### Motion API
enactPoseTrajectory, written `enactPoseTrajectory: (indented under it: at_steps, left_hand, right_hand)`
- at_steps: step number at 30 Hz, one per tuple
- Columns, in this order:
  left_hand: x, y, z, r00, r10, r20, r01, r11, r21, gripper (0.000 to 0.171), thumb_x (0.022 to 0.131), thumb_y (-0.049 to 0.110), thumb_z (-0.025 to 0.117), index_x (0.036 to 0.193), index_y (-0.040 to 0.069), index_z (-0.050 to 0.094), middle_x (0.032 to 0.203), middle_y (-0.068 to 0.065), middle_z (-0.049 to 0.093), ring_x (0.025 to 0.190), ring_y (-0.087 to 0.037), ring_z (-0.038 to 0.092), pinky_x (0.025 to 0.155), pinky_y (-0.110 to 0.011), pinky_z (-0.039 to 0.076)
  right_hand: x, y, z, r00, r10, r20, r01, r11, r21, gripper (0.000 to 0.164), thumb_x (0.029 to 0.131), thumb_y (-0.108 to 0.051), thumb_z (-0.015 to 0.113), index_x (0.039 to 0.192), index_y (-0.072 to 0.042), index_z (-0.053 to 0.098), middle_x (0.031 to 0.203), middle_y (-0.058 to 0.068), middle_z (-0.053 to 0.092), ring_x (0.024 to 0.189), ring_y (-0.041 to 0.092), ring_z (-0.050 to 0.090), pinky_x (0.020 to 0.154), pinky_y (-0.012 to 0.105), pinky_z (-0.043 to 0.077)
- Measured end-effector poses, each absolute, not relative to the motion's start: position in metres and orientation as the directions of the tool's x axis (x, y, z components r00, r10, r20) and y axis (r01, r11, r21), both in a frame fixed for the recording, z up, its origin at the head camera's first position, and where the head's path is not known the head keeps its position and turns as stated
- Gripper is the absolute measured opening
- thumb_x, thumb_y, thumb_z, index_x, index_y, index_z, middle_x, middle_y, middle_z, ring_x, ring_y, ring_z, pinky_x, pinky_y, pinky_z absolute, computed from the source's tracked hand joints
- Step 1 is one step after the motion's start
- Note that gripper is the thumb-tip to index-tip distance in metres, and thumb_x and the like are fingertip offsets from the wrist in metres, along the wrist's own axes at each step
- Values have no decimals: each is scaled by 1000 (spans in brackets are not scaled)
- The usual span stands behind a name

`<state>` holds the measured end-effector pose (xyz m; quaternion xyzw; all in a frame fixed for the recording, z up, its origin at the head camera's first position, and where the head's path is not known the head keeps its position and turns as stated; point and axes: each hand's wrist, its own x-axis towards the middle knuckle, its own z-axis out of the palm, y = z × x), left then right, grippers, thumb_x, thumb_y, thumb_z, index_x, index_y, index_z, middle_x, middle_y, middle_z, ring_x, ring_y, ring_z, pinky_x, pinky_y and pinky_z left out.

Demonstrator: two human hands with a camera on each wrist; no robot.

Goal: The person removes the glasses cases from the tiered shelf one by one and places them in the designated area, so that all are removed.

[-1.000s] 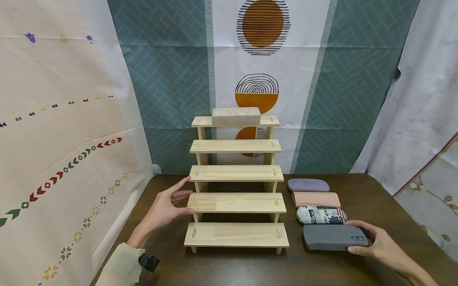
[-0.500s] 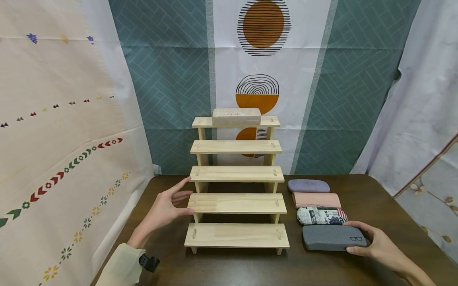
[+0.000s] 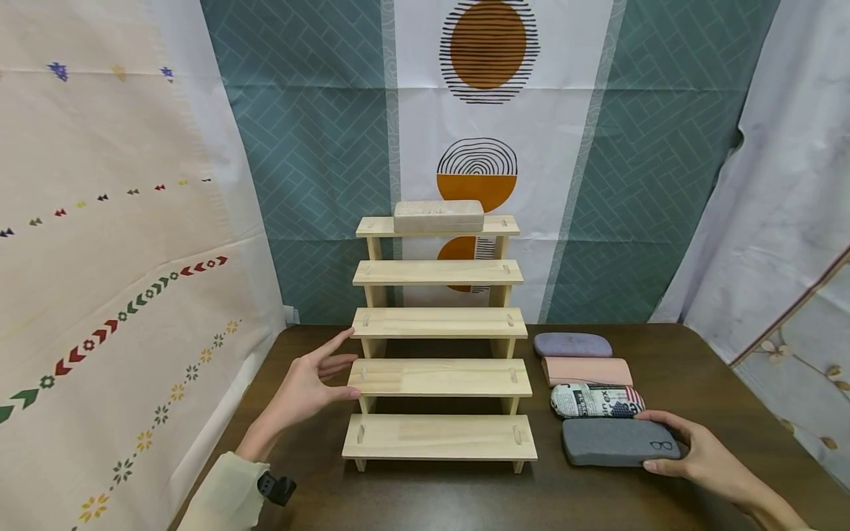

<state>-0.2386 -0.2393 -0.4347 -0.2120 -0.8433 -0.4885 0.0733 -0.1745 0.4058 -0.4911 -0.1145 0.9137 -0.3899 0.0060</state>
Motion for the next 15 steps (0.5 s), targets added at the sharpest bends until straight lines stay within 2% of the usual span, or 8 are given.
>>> enactPoseTrajectory:
  at_steps: [8,15]
  left_hand:
    - [-238,-239,-435,-900,283,331,428,439,790,103,76,9,97,163,25,44,136,-18,67,125,-32,67,101,-52,55]
    - [-238,-239,-434,-901,285,329,427,436,792,103,76,9,97,163,25,44,137,-18,67,125,-32,67,101,-49,56]
  right_hand:
    - [-176,408,-493,-968,-225,108,-237,696,-678,68,81,-23,94,140,-9,63,136,13,60,109,-2,52,80,20,46]
    - [-177,410,-497,-960,-243,136,-271,698,-663,67,79,-18,95,138,-6,63,133,14,60,102,1,55,75,22,48]
